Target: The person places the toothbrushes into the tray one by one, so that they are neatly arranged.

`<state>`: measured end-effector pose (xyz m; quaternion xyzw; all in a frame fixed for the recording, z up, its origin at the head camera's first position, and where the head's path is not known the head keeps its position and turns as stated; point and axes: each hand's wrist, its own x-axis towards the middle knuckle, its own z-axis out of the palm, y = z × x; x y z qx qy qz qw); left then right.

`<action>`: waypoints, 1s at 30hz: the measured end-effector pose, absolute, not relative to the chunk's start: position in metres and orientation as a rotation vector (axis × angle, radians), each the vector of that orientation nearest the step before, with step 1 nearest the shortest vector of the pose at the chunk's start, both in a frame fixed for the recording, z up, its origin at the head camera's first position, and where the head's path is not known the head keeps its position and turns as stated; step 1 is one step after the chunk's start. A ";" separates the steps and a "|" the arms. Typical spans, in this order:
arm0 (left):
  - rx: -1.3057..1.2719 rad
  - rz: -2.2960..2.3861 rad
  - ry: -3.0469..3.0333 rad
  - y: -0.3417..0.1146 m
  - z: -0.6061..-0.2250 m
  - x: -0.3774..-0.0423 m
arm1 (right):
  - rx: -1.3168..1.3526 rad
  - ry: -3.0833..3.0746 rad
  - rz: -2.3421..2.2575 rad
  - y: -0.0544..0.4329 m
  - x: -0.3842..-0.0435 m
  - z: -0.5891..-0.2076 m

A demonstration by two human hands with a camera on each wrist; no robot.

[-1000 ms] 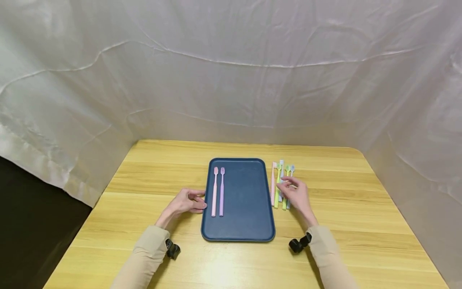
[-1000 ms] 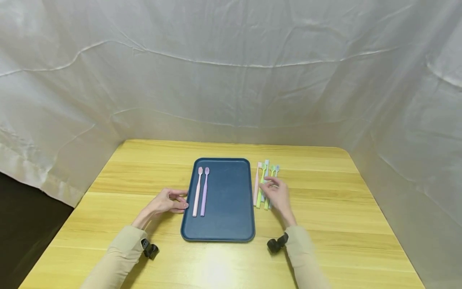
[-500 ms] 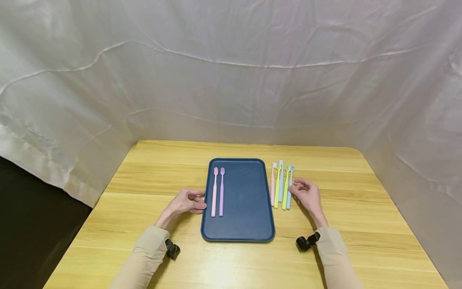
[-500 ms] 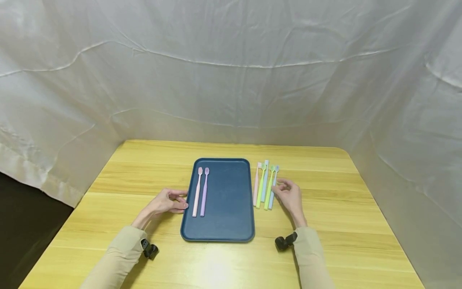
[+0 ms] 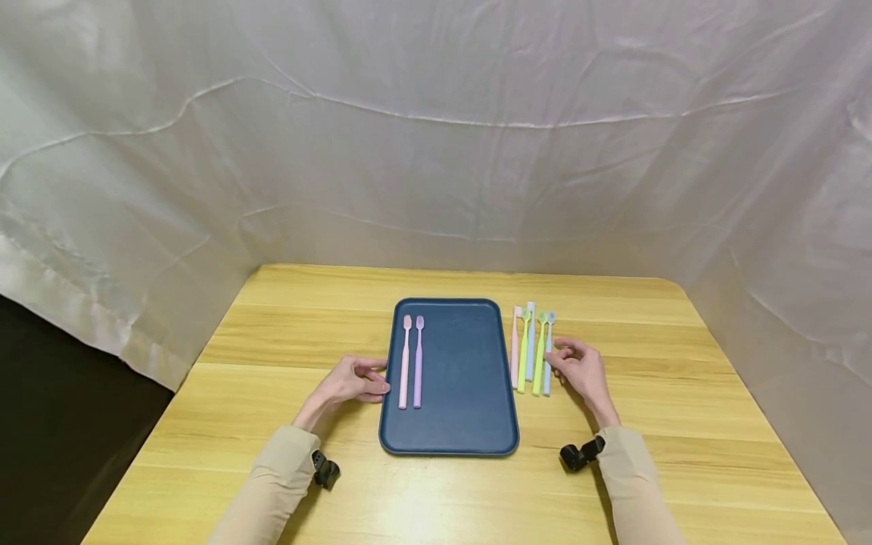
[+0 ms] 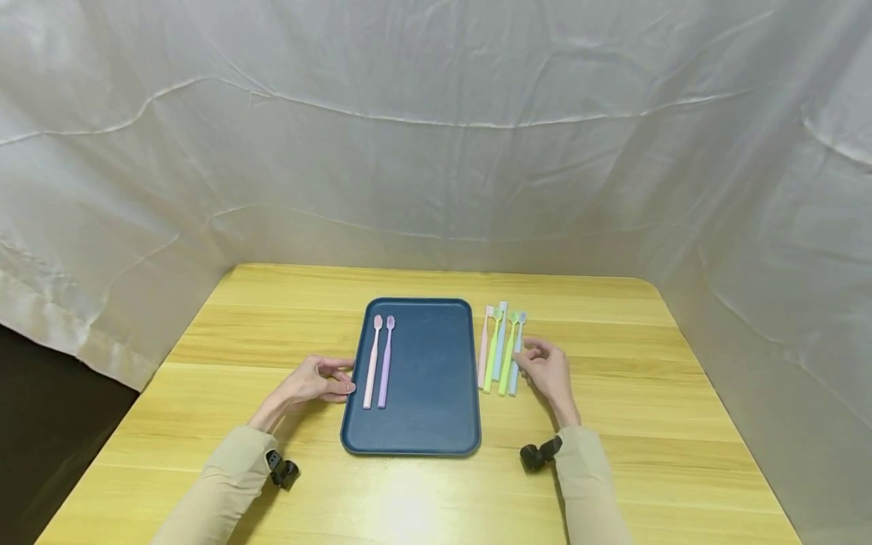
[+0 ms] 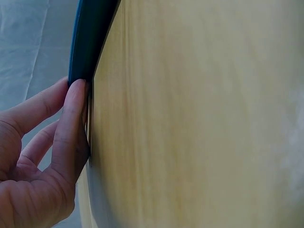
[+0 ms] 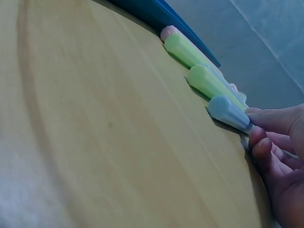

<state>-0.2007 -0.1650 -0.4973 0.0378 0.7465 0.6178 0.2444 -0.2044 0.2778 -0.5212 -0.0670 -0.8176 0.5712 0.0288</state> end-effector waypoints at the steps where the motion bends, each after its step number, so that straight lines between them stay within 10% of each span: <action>1: 0.102 1.687 2.039 -0.165 -0.497 -0.201 | -0.209 -2.525 1.773 0.278 -0.204 -0.520; 30: 0.114 1.679 2.048 -0.164 -0.495 -0.199 | -0.311 -2.562 1.652 0.277 -0.206 -0.519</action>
